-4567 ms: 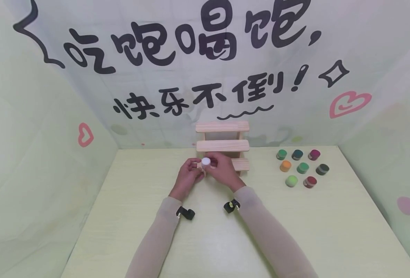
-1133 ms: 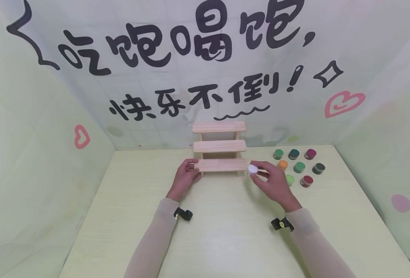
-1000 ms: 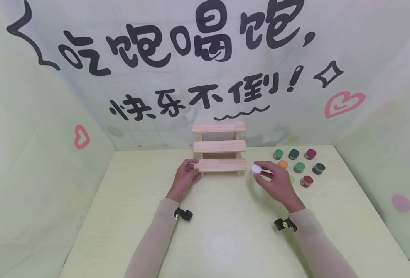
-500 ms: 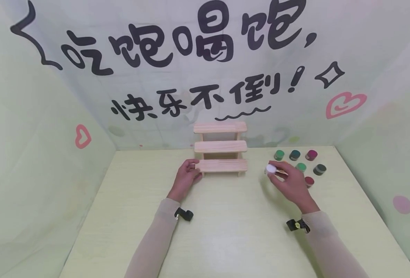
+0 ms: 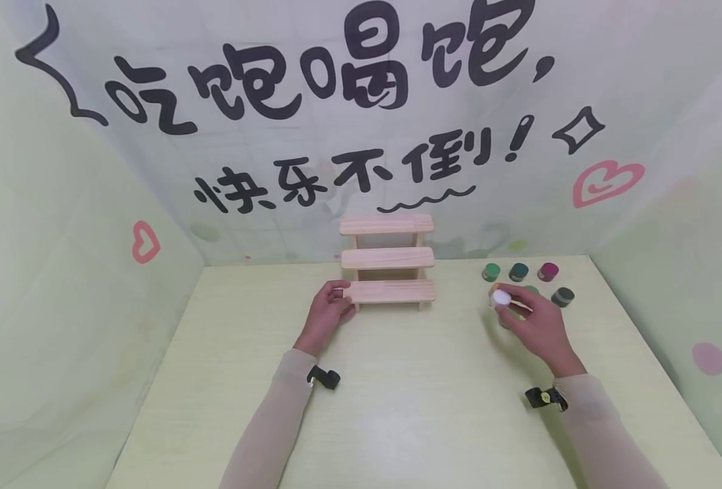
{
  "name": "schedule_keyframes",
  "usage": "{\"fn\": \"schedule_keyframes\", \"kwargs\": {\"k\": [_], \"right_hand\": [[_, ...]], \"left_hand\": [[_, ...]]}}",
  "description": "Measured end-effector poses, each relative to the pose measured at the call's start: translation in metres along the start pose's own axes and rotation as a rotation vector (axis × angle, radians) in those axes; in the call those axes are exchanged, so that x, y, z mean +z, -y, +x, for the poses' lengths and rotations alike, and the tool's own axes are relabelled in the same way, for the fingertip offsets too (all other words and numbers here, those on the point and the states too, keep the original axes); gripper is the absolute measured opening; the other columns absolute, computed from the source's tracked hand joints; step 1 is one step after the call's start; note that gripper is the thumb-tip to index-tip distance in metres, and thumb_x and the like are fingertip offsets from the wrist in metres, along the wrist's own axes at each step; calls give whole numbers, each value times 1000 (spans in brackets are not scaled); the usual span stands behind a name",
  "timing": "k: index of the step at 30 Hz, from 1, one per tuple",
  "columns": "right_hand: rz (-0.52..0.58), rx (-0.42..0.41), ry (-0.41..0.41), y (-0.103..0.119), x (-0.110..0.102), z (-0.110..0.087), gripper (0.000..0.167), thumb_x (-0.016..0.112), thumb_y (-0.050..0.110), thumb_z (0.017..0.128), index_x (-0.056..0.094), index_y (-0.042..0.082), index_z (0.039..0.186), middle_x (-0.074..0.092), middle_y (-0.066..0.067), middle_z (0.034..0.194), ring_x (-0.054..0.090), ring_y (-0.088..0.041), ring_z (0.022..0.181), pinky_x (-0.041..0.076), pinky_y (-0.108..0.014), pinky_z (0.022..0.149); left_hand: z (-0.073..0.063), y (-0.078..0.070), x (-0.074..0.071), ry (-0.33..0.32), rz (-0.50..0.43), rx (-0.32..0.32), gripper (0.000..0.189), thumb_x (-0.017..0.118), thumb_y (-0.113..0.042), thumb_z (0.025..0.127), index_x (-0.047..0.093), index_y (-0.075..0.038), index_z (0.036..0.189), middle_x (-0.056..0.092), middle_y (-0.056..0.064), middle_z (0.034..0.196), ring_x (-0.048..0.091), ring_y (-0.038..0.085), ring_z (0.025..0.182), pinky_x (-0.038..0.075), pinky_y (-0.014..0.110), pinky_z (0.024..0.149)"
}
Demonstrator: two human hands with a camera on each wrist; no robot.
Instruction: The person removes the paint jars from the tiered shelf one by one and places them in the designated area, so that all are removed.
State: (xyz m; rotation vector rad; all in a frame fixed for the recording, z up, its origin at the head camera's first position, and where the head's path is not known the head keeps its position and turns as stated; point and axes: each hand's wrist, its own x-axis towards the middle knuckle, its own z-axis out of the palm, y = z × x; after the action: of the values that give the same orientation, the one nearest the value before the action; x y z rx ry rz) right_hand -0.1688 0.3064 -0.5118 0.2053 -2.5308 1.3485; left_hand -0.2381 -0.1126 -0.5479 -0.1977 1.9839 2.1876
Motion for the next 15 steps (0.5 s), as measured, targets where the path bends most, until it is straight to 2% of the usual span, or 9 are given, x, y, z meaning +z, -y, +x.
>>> {"fn": "schedule_keyframes", "kwargs": {"k": [12, 15], "right_hand": [[-120, 57, -54, -18, -29, -8, 39, 73, 8, 98, 67, -1, 135, 67, -27, 133, 46, 28, 107, 50, 1, 88], [-130, 68, -67, -23, -37, -9, 39, 73, 10, 98, 67, -1, 135, 69, -19, 128, 47, 28, 106, 50, 2, 86]], "left_hand": [[-1, 0, -2, 26, -18, 4, 37, 63, 2, 100, 61, -10, 134, 58, 8, 110, 67, 22, 104, 64, 36, 99], [-1, -1, -3, 29, -14, 6, 37, 63, 2, 100, 61, -11, 134, 59, 7, 110, 67, 22, 104, 64, 37, 100]]}}
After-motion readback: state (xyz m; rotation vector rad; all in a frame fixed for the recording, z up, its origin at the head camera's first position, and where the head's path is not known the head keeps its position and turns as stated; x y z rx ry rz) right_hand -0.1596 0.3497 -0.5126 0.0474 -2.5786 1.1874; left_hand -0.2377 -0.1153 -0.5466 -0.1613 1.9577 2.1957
